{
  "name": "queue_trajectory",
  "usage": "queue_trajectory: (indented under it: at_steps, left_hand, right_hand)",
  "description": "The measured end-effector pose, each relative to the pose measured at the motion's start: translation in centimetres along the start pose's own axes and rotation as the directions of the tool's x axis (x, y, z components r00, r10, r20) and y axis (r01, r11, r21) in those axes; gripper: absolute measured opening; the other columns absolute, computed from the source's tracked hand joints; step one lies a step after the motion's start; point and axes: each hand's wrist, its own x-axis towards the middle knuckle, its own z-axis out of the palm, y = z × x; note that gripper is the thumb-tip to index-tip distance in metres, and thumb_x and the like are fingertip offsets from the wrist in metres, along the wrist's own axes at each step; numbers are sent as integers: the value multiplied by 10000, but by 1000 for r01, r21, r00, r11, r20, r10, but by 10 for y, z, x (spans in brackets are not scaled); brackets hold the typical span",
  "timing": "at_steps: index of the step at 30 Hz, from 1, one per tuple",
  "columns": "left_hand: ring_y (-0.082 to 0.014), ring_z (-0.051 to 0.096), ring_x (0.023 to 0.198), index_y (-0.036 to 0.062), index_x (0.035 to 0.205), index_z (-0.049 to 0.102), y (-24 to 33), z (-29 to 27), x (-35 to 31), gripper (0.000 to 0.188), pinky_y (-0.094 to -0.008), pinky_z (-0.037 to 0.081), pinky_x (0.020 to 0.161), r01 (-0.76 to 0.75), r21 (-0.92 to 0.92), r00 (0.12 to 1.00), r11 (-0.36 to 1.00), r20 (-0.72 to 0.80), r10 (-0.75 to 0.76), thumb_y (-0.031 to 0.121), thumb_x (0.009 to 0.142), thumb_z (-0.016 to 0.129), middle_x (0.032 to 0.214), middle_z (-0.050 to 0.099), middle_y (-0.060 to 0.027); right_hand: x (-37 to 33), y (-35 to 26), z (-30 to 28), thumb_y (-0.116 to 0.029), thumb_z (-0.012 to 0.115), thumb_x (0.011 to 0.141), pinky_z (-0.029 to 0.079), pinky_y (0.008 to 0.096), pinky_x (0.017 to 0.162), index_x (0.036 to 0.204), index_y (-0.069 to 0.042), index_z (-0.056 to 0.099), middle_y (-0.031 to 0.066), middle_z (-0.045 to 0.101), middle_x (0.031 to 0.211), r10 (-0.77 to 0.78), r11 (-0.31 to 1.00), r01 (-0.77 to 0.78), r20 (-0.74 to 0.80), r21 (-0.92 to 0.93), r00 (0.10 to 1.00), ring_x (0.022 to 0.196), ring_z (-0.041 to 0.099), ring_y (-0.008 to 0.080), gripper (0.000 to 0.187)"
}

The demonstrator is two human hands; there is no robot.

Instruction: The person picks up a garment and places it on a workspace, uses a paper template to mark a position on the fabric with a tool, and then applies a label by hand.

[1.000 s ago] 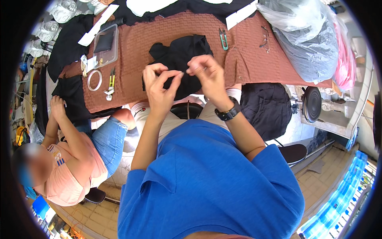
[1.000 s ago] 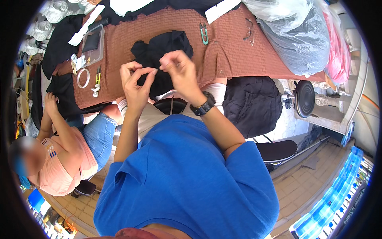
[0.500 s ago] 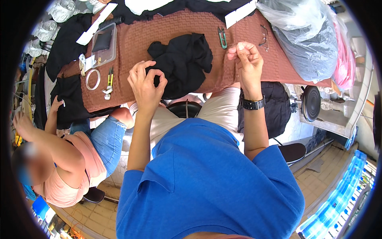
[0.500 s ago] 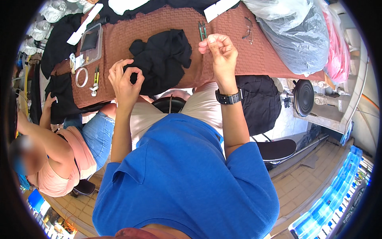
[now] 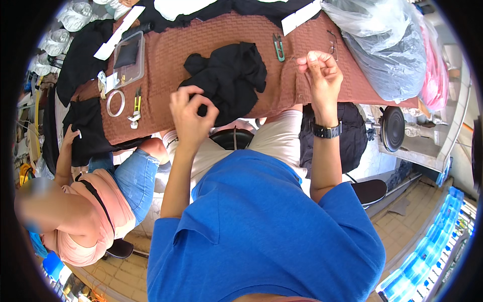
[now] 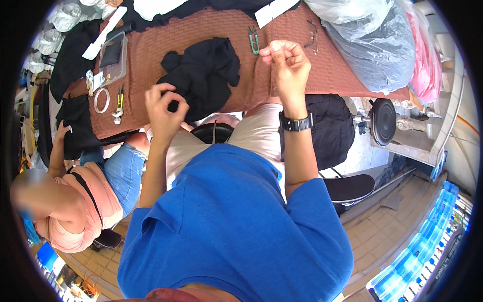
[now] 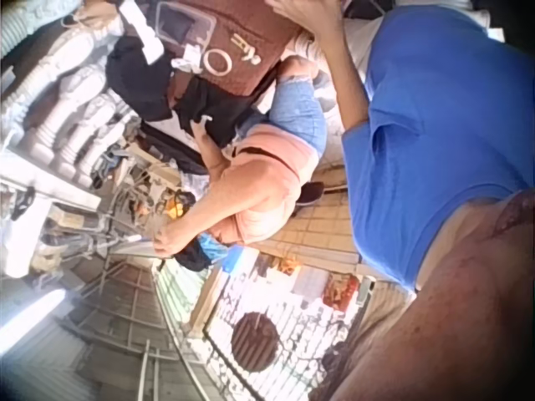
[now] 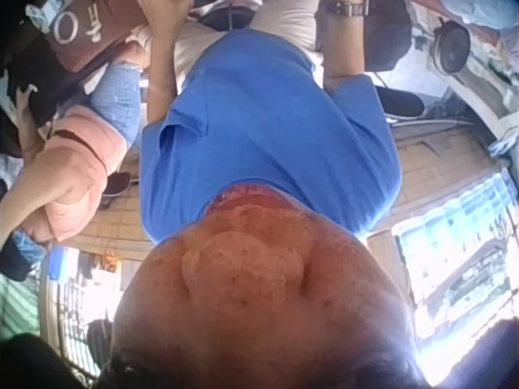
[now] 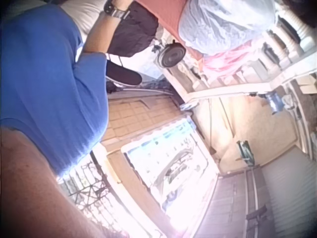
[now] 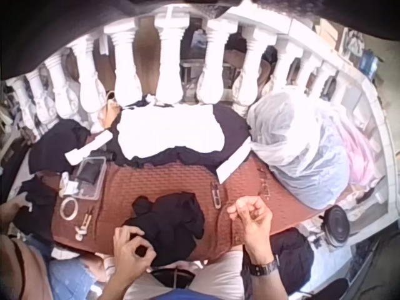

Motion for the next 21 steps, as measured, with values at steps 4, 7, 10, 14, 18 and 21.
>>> queue_trajectory:
  at_steps: [4, 7, 10, 14, 18, 21]
  left_hand:
    - [-264, 622, 897, 56, 809, 718, 21, 27, -30, 117, -368, 483, 789, 12, -327, 951, 945, 296, 90, 124, 743, 785, 996, 637, -57]
    - [-266, 649, 914, 47, 947, 733, 32, 33, -33, 151, -365, 505, 790, 124, -381, 925, 916, 378, 32, 150, 842, 762, 1018, 641, -59]
    - [-268, 655, 941, 49, 1022, 725, 35, 23, -25, 177, -362, 517, 793, 158, -365, 926, 917, 378, -9, 146, 875, 742, 1026, 642, -64]
    - [-204, 641, 861, 39, 1067, 725, 28, 9, -23, 192, -326, 517, 732, 222, -355, 924, 908, 375, -79, 89, 881, 728, 1045, 648, -75]
    - [-202, 655, 812, 31, 1061, 718, 19, 6, -27, 183, -312, 518, 697, 222, -408, 941, 886, 329, -84, 38, 878, 714, 1024, 644, -85]
    - [-201, 656, 806, 22, 1058, 714, 19, 4, -23, 182, -304, 512, 696, 151, -401, 956, 904, 290, -31, 7, 877, 707, 1012, 644, -92]
  right_hand:
    - [38, 34, -17, -83, 725, 911, 541, 283, 683, 943, 12, 718, 112, 738, 873, -28, 832, 20, -6, -554, 1000, 741, 694, 146, 100]
    - [51, 86, -22, -90, 743, 825, 559, 403, 738, 891, -32, 743, 185, 717, 912, -163, 615, 188, 110, -766, 980, 770, 703, 327, 88]
    - [57, 112, -23, -107, 717, 841, 574, 411, 725, 923, -53, 767, 192, 732, 845, -269, 424, 245, 137, -872, 953, 756, 728, 332, 111]
    - [66, 122, -20, -67, 662, 813, 571, 463, 754, 846, -40, 762, 221, 715, 828, -263, 344, 192, 101, -919, 959, 788, 705, 403, 109]
    - [75, 125, -17, -36, 644, 773, 575, 480, 744, 785, -26, 736, 240, 704, 815, -261, 335, 177, 89, -925, 961, 775, 698, 417, 94]
    - [84, 129, -19, -49, 666, 736, 585, 480, 751, 761, -40, 758, 248, 704, 793, -229, 319, 140, 67, -937, 971, 769, 706, 416, 95]
